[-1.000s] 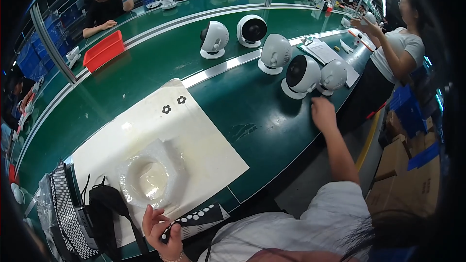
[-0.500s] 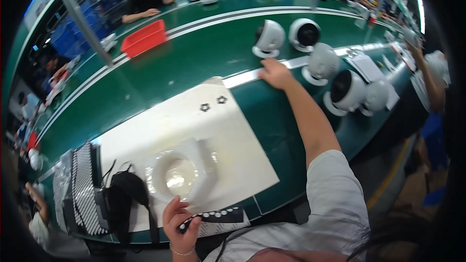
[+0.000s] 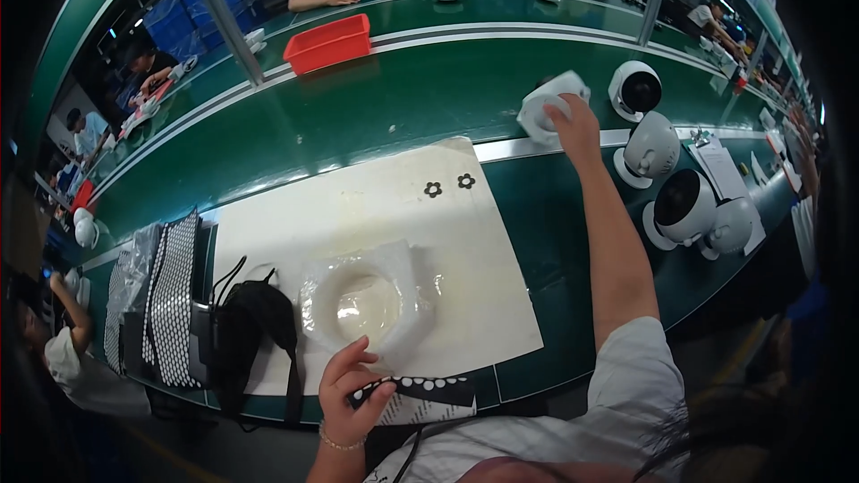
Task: Assembling small white spherical cameras on a factory assembly line.
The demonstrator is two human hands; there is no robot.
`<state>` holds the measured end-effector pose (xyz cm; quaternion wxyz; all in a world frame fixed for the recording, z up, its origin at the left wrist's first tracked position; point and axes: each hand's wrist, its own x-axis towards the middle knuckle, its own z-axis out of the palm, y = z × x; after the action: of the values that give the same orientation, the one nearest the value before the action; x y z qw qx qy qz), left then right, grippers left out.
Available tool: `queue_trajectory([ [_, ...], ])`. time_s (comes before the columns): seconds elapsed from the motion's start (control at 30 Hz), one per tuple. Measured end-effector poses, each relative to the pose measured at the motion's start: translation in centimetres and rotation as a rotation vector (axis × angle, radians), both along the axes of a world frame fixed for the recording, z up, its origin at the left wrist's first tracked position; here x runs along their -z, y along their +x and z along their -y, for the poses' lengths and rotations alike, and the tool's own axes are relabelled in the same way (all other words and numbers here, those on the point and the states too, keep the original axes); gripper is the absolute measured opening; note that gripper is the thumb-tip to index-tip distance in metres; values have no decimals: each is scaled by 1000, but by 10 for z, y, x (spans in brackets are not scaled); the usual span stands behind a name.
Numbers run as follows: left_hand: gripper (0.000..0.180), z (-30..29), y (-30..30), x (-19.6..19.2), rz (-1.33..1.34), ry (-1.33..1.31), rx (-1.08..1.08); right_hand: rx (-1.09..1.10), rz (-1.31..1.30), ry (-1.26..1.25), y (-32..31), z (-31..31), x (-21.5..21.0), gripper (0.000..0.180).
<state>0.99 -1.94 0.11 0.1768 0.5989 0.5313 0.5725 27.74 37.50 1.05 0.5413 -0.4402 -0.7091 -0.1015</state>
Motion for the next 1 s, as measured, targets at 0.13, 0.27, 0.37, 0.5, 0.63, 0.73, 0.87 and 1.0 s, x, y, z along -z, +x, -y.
queue_trajectory([
  [0.13, 22, 1, -7, 1, -57, 13, 28, -668, -444, -724, -49, 77, -55, 26],
  [0.27, 16, 4, -5, -2, 7, -26, 3, -1092, -447, -939, -117, 172, -76, 30],
  [0.37, 15, 5, -6, -3, -32, 6, 25, -1205, -350, -1096, -152, 217, -80, 33],
  [0.5, 14, 8, -3, -2, -29, 12, -1, -1123, -84, -940, -178, 227, -59, 34],
  [0.63, 12, 10, -4, -1, 30, -2, -33, -1163, -307, -1296, -147, 224, -41, 37],
  [0.73, 12, 9, -5, -2, 96, -18, -53, -1228, -90, -1466, -120, 235, -12, 40],
  [0.87, 12, 5, -8, 1, 106, 6, -93, -1341, 308, -1280, -104, 274, -33, 51],
  [1.0, 17, 4, -7, 3, 225, -116, -74, -1156, 462, -1110, -107, 279, -28, 38],
])
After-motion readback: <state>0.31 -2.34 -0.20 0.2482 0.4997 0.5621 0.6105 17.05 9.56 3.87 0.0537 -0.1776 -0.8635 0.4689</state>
